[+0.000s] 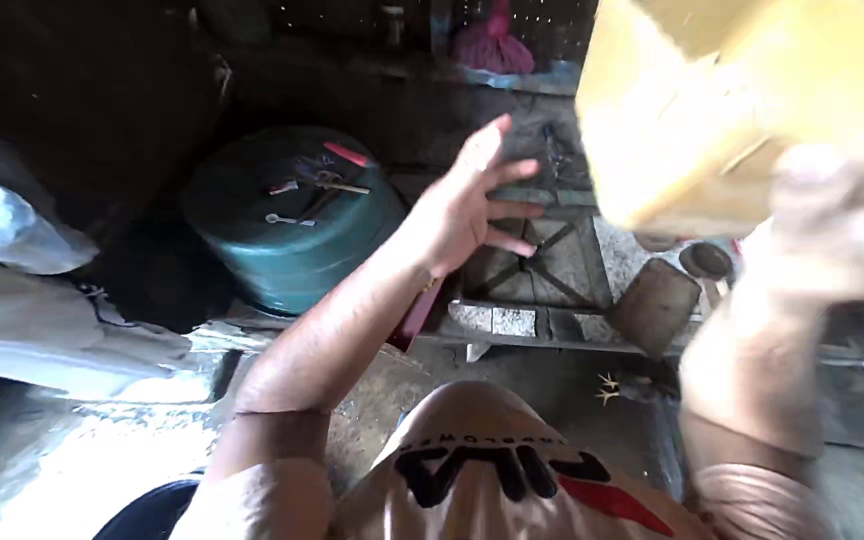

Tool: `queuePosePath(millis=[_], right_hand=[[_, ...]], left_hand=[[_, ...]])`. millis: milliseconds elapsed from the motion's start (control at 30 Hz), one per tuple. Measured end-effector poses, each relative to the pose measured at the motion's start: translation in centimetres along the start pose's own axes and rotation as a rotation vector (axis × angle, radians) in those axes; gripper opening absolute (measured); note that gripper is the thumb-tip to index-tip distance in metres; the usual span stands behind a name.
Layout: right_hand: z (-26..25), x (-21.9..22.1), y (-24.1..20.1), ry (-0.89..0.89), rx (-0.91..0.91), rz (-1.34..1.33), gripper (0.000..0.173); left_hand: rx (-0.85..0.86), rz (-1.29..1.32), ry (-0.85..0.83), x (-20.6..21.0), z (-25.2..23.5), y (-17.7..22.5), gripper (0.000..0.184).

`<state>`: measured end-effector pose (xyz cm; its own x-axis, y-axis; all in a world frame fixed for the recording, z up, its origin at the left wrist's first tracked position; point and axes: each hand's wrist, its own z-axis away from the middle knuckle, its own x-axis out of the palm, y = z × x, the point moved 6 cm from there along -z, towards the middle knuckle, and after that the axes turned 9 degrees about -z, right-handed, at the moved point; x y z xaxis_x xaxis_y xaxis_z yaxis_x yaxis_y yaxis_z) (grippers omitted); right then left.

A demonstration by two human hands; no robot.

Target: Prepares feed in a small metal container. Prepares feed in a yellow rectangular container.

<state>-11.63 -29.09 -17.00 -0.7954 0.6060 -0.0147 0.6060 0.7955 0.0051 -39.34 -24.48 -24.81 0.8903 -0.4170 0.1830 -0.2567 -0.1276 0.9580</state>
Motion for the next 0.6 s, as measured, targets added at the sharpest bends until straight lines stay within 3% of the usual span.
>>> queuePosePath(millis=[133,267,433,600], right_hand=[[8.3,0.6,-9.4,-0.115,-0.081,0.114,0.051],[14.5,3.1,-16.5,-0.224,-0.057,0.01,0.048],[18.9,5.0,-23.4,-0.392,-0.076,-0.089,0.044],[20.2,5.3,-26.6,-0.491,-0.059,-0.118,0.04]], left_hand=[[-0.154,0.087,-0.107,-0.2,5.5,-4.4,0.076],[-0.285,0.101,0.027,-2.5,11.8,-7.8,0.085],[-0.331,0.182,0.214,-5.0,18.3,-11.1,0.062],[-0.291,0.27,0.305,-6.3,22.7,-12.1,0.046]])
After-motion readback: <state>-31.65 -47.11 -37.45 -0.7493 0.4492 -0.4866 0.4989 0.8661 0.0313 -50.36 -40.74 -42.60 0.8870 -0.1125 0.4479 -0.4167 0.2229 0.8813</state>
